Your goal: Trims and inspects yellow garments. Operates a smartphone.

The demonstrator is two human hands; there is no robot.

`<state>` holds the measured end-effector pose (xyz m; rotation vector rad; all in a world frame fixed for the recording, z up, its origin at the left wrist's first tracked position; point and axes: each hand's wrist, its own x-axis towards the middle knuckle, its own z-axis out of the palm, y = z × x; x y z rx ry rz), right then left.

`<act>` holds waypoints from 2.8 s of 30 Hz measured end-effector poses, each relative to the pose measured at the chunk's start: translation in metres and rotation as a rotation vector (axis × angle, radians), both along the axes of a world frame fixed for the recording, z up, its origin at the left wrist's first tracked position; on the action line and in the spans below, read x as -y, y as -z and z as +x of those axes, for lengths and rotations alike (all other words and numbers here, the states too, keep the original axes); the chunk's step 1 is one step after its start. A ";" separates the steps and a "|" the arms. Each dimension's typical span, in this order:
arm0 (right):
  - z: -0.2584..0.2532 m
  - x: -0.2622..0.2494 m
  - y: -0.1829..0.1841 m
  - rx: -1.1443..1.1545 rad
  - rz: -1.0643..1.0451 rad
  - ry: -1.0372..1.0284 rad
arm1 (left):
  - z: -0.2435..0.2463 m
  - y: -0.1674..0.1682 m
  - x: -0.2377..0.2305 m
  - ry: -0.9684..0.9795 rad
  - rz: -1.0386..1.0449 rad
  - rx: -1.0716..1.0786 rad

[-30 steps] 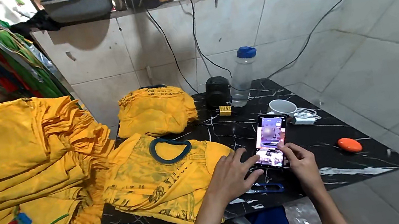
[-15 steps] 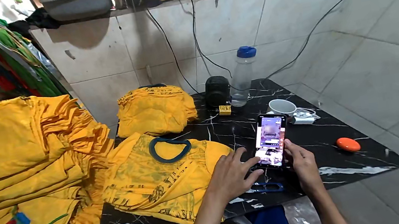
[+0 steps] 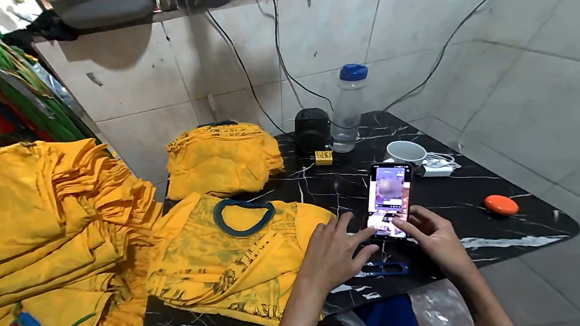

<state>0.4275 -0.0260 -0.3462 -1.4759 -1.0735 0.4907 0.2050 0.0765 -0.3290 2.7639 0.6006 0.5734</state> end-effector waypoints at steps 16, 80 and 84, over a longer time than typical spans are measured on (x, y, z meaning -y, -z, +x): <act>0.000 0.000 0.002 0.006 0.018 -0.014 | 0.001 0.000 0.000 -0.014 0.025 0.000; 0.014 0.011 -0.003 -0.053 -0.043 -0.110 | 0.000 -0.001 -0.001 -0.003 -0.006 0.064; 0.005 0.004 -0.007 -0.040 -0.062 0.047 | 0.000 0.000 -0.001 0.000 0.007 0.067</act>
